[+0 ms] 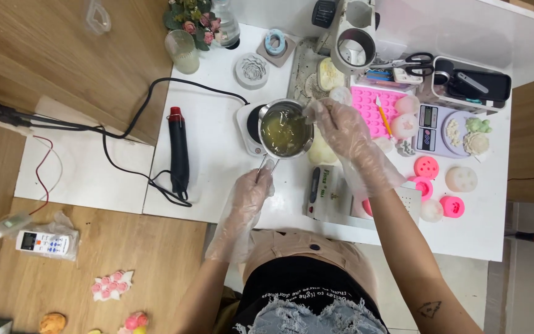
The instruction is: Creating decorative candles by melting wax and adding fine details to silicone molds.
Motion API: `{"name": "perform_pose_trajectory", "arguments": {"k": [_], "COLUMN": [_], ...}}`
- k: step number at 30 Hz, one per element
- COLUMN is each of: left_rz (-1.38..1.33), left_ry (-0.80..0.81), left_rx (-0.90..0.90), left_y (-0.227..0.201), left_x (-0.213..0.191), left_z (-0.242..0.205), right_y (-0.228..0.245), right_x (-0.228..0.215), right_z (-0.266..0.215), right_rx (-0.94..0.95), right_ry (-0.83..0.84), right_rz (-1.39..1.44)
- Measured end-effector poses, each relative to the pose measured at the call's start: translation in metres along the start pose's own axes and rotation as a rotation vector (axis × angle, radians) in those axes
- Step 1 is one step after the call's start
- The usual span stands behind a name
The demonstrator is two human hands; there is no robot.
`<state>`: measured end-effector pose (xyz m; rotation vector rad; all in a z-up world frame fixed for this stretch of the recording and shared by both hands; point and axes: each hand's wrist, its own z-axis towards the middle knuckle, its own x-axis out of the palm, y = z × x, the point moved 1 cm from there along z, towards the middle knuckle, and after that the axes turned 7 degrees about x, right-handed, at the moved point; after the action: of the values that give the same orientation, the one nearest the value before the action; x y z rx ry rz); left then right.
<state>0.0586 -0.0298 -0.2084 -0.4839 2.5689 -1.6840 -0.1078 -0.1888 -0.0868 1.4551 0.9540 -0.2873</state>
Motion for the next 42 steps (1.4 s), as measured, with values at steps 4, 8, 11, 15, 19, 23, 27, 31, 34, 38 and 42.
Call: {"name": "perform_pose_trajectory", "arguments": {"k": [4, 8, 11, 15, 19, 23, 27, 31, 34, 38, 42], "left_rz": [0.037, 0.105, 0.201, 0.491, 0.523, 0.559, 0.618, 0.659, 0.733, 0.780, 0.803], "left_ry": [-0.015, -0.014, -0.023, -0.074, -0.110, -0.167, -0.180, -0.183, -0.181, -0.230, -0.221], "left_rx": [0.000, -0.012, 0.013, -0.031, 0.039, 0.092, 0.076, 0.083, 0.078, 0.180, 0.208], "left_y": [-0.043, -0.062, -0.062, -0.077, -0.063, -0.049, -0.044, -0.038, -0.030, -0.018, -0.024], "left_x": [0.028, 0.058, 0.081, 0.116, 0.144, 0.166, 0.175, 0.175, 0.170, 0.167, 0.164], "left_z": [-0.044, -0.084, -0.100, -0.124, -0.143, -0.154, -0.163, -0.162, -0.156, -0.154, -0.150], "right_y": [-0.014, -0.036, -0.046, -0.056, -0.063, -0.082, -0.101, -0.125, -0.137, -0.137, -0.142], "right_x": [-0.030, -0.060, -0.087, -0.120, -0.140, -0.150, -0.142, -0.127, -0.117, -0.113, -0.111], "right_z": [-0.024, -0.051, -0.073, -0.110, -0.148, -0.158, -0.158, -0.149, -0.146, -0.151, -0.147], "right_rx": [-0.050, -0.081, -0.108, -0.105, -0.173, -0.194, -0.196, -0.176, -0.182, -0.144, -0.151], "right_ry": [0.079, -0.009, -0.016, -0.056, -0.063, -0.042, -0.018, -0.024, -0.028, -0.034, -0.043], "right_rz": [0.074, 0.055, 0.047, 0.141, 0.272, 0.378, 0.415, 0.428, 0.429, 0.380, 0.379]}}
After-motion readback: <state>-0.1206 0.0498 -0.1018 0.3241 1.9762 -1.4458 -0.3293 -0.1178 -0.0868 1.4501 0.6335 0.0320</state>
